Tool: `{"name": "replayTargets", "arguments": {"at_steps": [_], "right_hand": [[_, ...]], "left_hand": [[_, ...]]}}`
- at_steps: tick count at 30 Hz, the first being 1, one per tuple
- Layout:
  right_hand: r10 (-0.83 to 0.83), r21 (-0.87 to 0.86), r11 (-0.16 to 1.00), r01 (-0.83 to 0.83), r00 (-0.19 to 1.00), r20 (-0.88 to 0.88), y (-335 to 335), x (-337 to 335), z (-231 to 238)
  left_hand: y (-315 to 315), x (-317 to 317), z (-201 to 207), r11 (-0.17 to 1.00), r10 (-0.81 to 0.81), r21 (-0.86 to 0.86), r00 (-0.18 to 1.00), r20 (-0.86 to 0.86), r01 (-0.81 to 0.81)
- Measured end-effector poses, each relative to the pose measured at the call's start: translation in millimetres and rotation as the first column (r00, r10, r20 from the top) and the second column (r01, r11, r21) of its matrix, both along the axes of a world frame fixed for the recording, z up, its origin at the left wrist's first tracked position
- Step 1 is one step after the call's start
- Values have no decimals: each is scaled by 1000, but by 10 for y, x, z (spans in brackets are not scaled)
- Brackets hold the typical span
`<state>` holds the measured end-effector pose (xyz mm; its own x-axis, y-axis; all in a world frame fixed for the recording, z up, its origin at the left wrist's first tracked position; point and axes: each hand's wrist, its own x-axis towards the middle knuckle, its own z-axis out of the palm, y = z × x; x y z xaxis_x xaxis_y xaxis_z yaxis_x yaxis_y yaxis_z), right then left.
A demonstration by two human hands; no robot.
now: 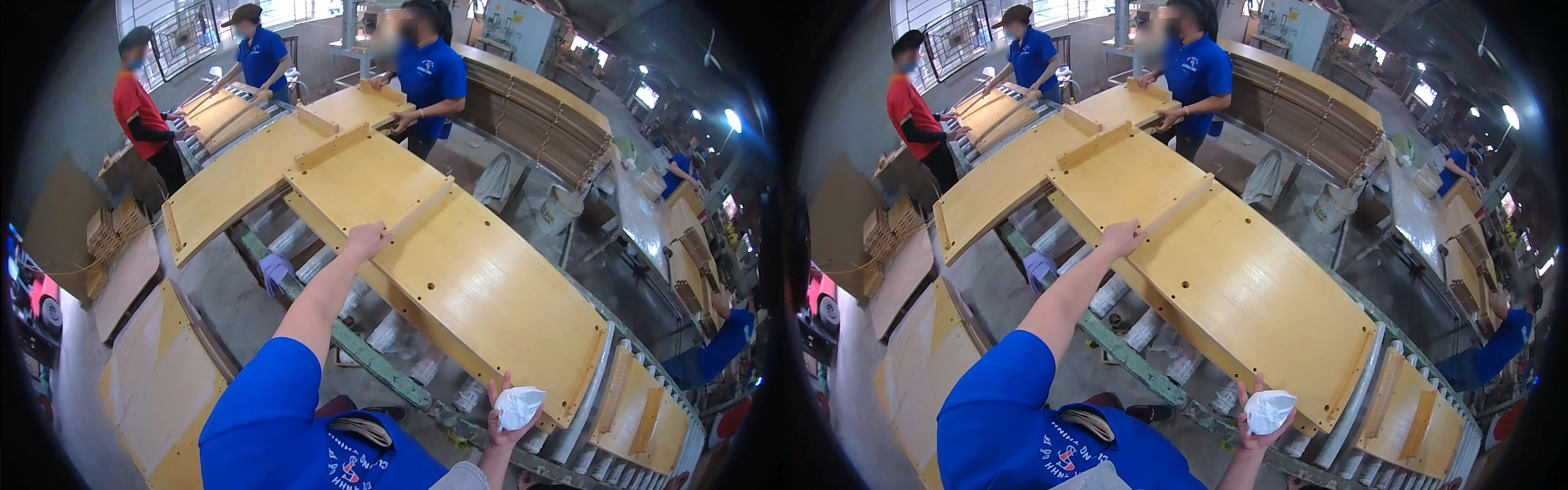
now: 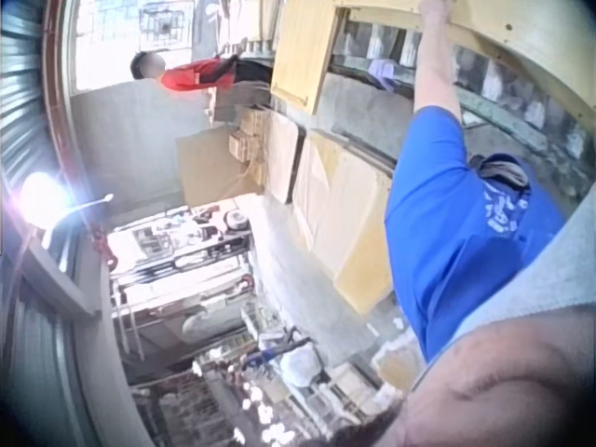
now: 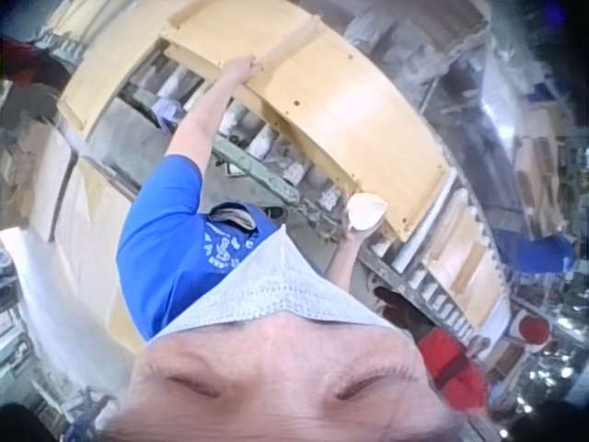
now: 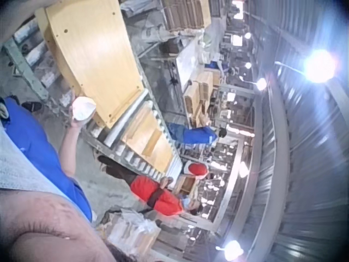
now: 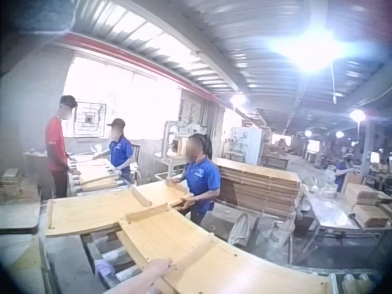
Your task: The person wipes the surface of wooden furniture panels with a white cloth. They move along a roller conveyor, cleaning individual panels one by one in a factory setting.
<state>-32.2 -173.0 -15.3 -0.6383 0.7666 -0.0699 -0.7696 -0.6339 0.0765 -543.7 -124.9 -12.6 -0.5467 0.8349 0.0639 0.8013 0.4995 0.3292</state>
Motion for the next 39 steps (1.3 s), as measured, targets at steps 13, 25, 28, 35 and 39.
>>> {"name": "replayTargets", "arguments": {"at_steps": [13,25,28,35,39], "right_hand": [[-162,93,984,151,979,123,-118,-27,-293],[-242,-40,965,258,941,235,-471,-1387,-47],[-312,-8,939,344,862,399,-827,-1703,-86],[-184,81,982,169,954,238,-1068,-2251,301],[-282,78,960,271,924,259,-1015,-2211,271]], "left_hand": [[-482,63,-614,826,78,501,932,353,-259],[-507,-1838,-998,361,-34,-298,-332,943,-883],[-499,-1990,-1077,363,-307,-207,-326,894,-908],[-603,-2040,-1108,337,-284,-217,-319,904,-916],[-722,-2007,-1102,444,-244,-228,-362,900,-866]]}}
